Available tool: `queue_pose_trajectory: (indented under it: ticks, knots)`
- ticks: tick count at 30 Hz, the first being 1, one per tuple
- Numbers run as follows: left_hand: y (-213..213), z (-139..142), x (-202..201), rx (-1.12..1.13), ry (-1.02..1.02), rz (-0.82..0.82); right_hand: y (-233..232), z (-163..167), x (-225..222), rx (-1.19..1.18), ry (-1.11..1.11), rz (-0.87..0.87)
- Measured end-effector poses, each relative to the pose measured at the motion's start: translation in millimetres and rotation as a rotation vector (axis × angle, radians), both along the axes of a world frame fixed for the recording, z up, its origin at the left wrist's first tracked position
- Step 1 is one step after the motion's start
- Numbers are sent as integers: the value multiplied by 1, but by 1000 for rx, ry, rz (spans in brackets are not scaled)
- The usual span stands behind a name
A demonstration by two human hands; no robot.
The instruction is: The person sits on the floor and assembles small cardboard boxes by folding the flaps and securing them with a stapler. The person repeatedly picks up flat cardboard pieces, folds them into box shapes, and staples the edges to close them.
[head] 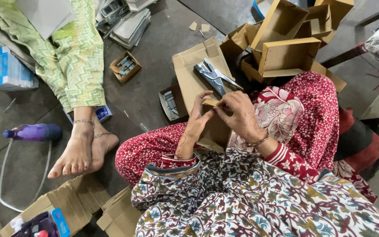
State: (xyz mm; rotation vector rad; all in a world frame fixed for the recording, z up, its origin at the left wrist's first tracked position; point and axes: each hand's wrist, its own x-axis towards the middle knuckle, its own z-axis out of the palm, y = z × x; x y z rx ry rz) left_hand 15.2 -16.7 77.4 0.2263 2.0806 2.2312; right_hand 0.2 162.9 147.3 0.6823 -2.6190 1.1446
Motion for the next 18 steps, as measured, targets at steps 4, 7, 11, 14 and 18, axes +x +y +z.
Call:
queue_pose_trajectory:
  ticks: [4,7,11,14,18]
  knots:
    - [-7,20,5,363,-183,-171,20,-5,-20,-324,-275,3]
    - [-8,20,16,639,-297,-324,20,-6,-28,-455,-279,153]
    - [-3,1,27,954,-415,-357,7,-16,-29,-399,-251,210]
    - [-6,-11,25,1061,-375,-276,2,-30,-37,-428,-285,264]
    - [-21,-12,8,1090,-125,-140,-4,-52,-56,-493,-388,131]
